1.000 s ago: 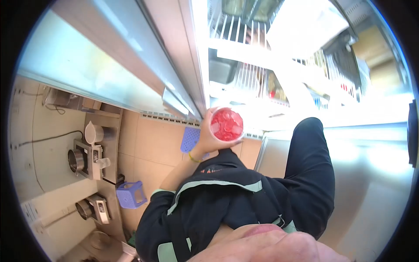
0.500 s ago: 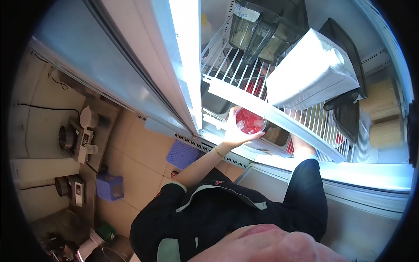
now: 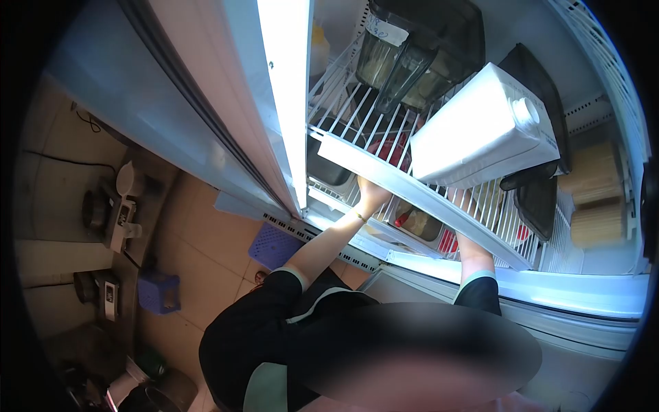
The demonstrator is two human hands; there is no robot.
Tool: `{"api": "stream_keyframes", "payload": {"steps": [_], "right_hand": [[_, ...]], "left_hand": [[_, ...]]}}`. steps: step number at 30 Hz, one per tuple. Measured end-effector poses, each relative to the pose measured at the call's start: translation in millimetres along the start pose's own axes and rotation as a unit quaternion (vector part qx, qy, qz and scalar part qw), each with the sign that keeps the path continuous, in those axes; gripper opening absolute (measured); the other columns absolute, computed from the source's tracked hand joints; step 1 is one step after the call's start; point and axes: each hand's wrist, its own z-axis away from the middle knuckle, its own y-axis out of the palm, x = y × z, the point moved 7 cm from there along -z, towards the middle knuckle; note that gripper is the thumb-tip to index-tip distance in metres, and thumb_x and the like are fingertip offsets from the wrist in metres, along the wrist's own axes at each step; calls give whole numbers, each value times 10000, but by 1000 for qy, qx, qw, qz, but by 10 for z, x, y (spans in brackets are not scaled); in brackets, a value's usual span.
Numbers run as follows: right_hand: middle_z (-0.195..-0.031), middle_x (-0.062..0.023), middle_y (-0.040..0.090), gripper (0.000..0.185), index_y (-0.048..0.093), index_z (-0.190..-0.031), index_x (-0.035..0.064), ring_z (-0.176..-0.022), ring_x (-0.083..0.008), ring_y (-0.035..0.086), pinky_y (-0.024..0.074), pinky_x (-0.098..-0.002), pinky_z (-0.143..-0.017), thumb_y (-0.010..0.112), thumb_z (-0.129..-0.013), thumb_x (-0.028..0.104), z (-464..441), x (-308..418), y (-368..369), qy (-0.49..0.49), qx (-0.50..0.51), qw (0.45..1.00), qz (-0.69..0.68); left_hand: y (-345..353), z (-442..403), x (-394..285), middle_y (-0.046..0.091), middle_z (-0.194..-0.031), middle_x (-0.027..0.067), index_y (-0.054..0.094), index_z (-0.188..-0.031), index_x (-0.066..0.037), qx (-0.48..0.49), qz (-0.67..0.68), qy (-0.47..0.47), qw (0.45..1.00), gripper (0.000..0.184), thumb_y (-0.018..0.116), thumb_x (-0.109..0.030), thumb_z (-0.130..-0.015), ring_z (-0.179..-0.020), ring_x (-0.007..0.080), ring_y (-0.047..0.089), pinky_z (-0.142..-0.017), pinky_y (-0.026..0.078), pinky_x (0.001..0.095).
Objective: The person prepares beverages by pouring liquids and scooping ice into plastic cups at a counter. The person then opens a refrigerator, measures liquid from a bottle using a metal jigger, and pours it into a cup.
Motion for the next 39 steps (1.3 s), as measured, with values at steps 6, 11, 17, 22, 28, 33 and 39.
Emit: {"api": "stream_keyframes", "payload": {"steps": [6, 11, 17, 22, 28, 33, 39], "right_hand": [[-1111, -164, 654, 310, 639, -1135, 14, -968, -233, 640, 490, -324, -848, 650, -883, 194, -21, -66, -69, 0, -11, 1000, -5], [-1115, -167, 652, 311, 639, -1134, 13, -964, -234, 641, 492, -326, -846, 651, -882, 195, 14, -96, -118, 0, -16, 1000, -11], [-1119, -170, 650, 312, 640, -1133, 13, -960, -236, 643, 493, -327, -844, 652, -880, 196, 169, -150, -177, 5, -24, 1000, -11], [-1122, -173, 649, 313, 640, -1131, 12, -957, -237, 644, 494, -329, -842, 653, -879, 197, 270, -157, -153, 13, -25, 1000, -14], [-1126, -176, 647, 314, 640, -1130, 12, -952, -239, 645, 496, -330, -840, 654, -877, 197, 249, -117, -117, 7, -34, 999, -6], [-1130, -179, 645, 315, 640, -1129, 12, -949, -240, 646, 497, -332, -838, 655, -875, 198, 229, -23, -97, 8, -47, 999, 13], [-1134, -182, 643, 316, 640, -1127, 11, -945, -242, 647, 499, -333, -836, 657, -874, 199, -315, 296, -128, -9, -111, 989, 100]], "left_hand": [[25, 7, 24, 637, -806, 124, 619, -874, -40, -40, -20, 18, 999, 329, 799, -149, -620, -756, 320, 636, -701, 496, 414], [25, -43, -26, 624, -865, 137, 585, -942, -32, -46, -22, 18, 999, 429, 816, -162, -605, -806, 320, 630, -730, 494, 414], [65, -85, -59, 608, -936, 153, 543, -1023, -23, -51, -16, 17, 998, 548, 836, -177, -586, -865, 320, 622, -764, 492, 413], [77, -100, -68, 596, -995, 166, 508, -1090, -16, -46, -7, 12, 999, 648, 854, -190, -571, -915, 321, 616, -793, 490, 412], [-32, -100, -220, 580, -1066, 181, 467, -1171, -7, -51, 11, -3, 999, 767, 874, -205, -552, -974, 321, 608, -827, 488, 412], [-385, 41, -426, 533, -1138, 178, 374, -1252, 3, -34, 38, -93, 994, 950, 915, -246, -513, -1043, 291, 583, -891, 482, 395], [-1185, 278, -1071, 481, -1224, 147, 367, -1280, -21, 23, 28, -9, 999, 948, 926, -232, -544, -1112, 255, 542, -941, 476, 368]]}}
